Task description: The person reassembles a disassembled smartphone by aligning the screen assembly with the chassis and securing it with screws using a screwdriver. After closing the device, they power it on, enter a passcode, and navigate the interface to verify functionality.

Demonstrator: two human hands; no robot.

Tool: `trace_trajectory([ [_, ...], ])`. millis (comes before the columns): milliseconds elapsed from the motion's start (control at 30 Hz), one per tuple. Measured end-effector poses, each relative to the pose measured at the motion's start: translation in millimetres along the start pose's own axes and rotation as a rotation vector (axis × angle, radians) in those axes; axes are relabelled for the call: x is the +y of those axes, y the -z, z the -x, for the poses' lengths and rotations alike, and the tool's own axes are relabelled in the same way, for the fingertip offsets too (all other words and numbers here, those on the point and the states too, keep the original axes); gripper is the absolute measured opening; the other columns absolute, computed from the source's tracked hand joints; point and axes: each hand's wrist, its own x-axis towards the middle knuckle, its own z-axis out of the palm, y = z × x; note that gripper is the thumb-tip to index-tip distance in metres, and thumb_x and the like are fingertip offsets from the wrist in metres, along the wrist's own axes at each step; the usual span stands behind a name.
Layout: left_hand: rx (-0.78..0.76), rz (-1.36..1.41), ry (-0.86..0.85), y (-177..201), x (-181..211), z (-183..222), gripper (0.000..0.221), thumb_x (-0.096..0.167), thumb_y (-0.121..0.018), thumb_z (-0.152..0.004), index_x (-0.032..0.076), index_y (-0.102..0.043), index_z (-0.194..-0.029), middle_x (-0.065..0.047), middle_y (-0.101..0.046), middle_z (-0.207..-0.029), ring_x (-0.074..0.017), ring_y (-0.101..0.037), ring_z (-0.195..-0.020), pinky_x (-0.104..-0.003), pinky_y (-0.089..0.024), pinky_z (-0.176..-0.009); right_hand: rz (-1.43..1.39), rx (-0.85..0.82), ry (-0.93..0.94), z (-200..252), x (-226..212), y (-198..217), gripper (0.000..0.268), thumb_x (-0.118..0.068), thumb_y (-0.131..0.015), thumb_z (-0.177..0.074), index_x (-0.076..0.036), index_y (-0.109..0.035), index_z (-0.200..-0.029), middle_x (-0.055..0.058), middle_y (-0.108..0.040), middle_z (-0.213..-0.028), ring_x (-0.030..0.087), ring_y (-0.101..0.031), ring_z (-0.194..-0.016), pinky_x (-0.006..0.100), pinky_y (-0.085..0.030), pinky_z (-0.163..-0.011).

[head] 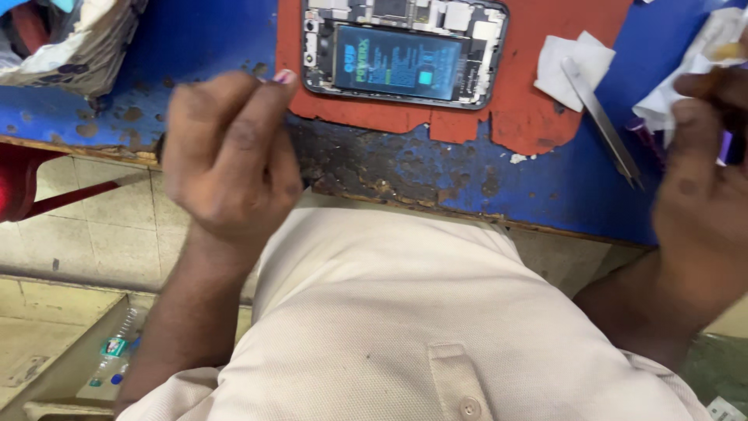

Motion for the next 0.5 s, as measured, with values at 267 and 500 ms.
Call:
trace_trajectory([
  [267, 0.075, -0.006, -0.042, 9, 8, -47, 0.028, -0.022, -0.068, -0.092, -0.005, -0.071, -0.115, -0.015, -0.066, -0.105, -0.0271, -0.069, -0.091, -0.035, -0.059, -0.073, 0.234, -0.012, 0.066, -57, -42, 14, 0.026, 0.000, -0.085, -0.094, 0.000, -0.073, -0.117, 0.015, -0.072, -0.106, 0.033, -0.068, -0.092, 0.042, -0.054, -0.083],
  [500, 0.018, 0.112, -0.138, 11, 2, -94, 0.029, -0.021, -0.064, -0.093, -0.003, -0.068, -0.115, -0.013, -0.066, -0.101, -0.0254, -0.070, -0.088, -0.034, -0.058, -0.073, 0.201, -0.006, -0.019, -71, -54, 17, 0.030, -0.004, -0.087, -0.084, -0.001, -0.073, -0.111, 0.016, -0.071, -0.097, 0.033, -0.067, -0.085, 0.042, -0.053, -0.074],
])
